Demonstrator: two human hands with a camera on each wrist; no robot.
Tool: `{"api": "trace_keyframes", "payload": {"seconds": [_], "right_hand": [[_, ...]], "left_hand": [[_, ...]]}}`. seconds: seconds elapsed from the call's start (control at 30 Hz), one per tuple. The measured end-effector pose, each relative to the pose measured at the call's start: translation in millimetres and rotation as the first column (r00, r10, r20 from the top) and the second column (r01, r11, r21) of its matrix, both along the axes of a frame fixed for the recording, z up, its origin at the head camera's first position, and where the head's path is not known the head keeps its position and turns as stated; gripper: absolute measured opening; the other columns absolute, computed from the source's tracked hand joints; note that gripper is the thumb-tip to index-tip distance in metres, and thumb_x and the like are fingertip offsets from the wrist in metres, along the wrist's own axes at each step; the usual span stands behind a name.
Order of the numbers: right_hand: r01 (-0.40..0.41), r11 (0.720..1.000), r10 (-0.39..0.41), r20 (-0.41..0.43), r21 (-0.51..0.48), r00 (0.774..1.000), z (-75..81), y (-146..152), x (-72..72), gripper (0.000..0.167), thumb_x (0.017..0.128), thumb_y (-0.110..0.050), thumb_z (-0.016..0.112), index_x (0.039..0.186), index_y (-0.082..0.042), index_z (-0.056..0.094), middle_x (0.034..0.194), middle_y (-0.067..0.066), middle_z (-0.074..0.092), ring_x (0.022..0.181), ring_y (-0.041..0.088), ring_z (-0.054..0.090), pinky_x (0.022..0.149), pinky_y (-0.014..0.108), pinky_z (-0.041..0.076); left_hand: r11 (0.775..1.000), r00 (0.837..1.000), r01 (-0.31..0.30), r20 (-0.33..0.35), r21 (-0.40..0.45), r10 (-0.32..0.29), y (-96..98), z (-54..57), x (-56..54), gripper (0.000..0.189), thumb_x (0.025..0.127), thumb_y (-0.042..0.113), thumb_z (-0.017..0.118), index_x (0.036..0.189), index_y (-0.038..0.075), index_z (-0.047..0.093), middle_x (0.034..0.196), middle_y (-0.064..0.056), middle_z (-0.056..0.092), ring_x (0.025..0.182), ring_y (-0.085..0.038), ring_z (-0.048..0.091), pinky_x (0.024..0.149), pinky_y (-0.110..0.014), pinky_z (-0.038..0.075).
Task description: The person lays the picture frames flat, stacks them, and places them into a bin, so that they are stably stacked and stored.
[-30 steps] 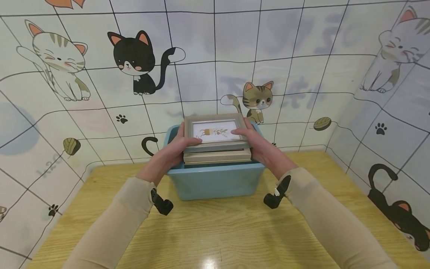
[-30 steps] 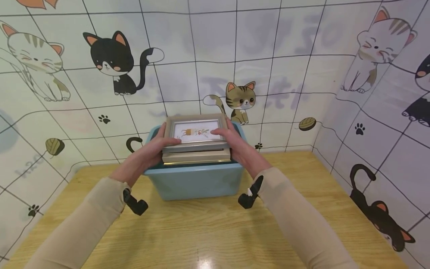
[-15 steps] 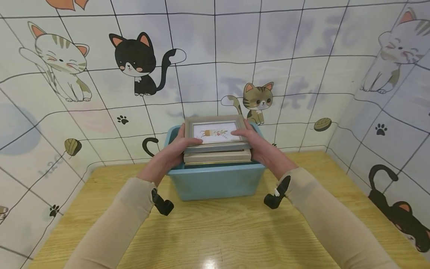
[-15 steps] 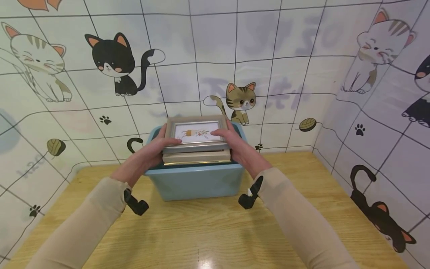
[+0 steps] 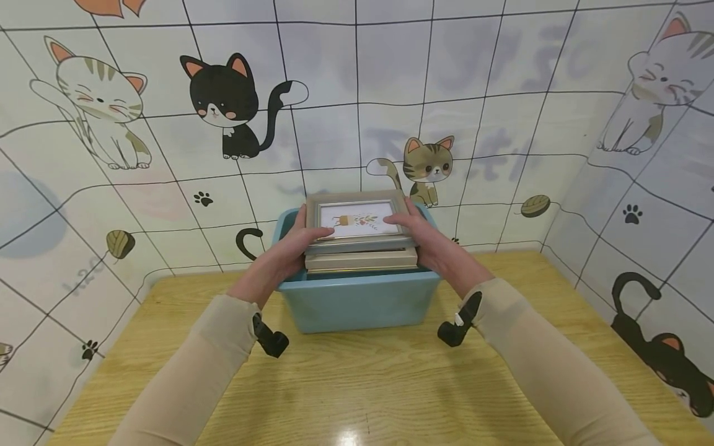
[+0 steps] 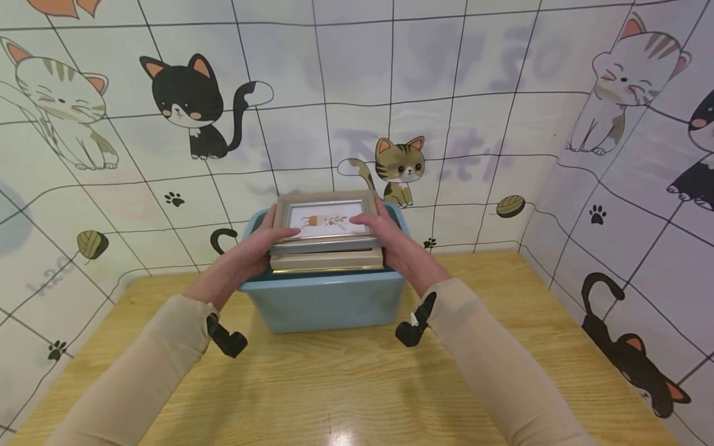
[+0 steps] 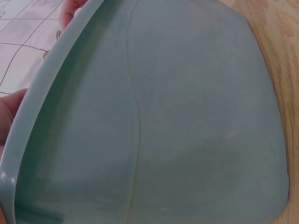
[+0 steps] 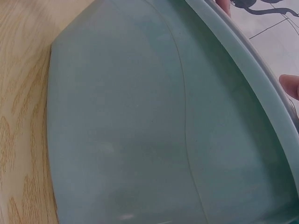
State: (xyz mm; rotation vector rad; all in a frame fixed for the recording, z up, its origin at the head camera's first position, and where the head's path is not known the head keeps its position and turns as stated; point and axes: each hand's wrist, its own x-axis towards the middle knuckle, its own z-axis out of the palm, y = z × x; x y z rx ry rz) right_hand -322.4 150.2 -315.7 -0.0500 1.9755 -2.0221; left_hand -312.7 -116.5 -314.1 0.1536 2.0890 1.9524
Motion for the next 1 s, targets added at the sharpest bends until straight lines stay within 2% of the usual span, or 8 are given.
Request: {"api": "trace_keyframes", "payload": {"seconds": [0.47, 0.73, 1.0], "right_hand": [[0.009, 1.0, -0.009, 0.008, 0.001, 1.0, 1.1, -1.7, -0.7, 0.099, 0.097, -0.035, 0.062, 0.163, -0.04, -0.012, 0.169, 0.003, -0.012, 0.148, 0.033, 0.008, 0.12, 0.056, 0.011], [0.013, 1.0, -0.013, -0.003, -0.005, 1.0, 1.6, -0.3, -0.5, 0.096, 0.099, -0.033, 0.06, 0.163, -0.038, -0.011, 0.169, 0.004, -0.007, 0.148, 0.032, 0.009, 0.121, 0.054, 0.01], [-0.023, 0.999, 0.022, -0.014, -0.029, 1.0, 1.2, -0.2, 0.3, 0.097, 0.099, -0.032, 0.06, 0.163, -0.038, -0.012, 0.169, 0.004, -0.016, 0.152, 0.033, -0.004, 0.12, 0.06, -0.002]], "left_hand": [[1.0, 1.0, -0.006, 0.025, -0.014, 0.006, -0.4, -0.3, -0.6, 0.1, 0.102, 0.021, 0.06, 0.161, 0.033, -0.02, 0.169, -0.005, -0.009, 0.152, -0.03, 0.004, 0.122, -0.053, 0.009], [0.998, 0.998, 0.016, 0.054, 0.059, -0.019, 2.2, -1.1, -1.9, 0.097, 0.104, 0.019, 0.057, 0.161, 0.034, -0.02, 0.168, -0.006, -0.005, 0.151, -0.029, 0.01, 0.122, -0.053, 0.013], [0.996, 0.997, 0.012, 0.077, 0.09, -0.019, 0.8, 0.2, -1.1, 0.096, 0.104, 0.02, 0.057, 0.161, 0.036, -0.02, 0.168, -0.007, -0.004, 0.151, -0.033, 0.012, 0.12, -0.06, 0.013]]}}
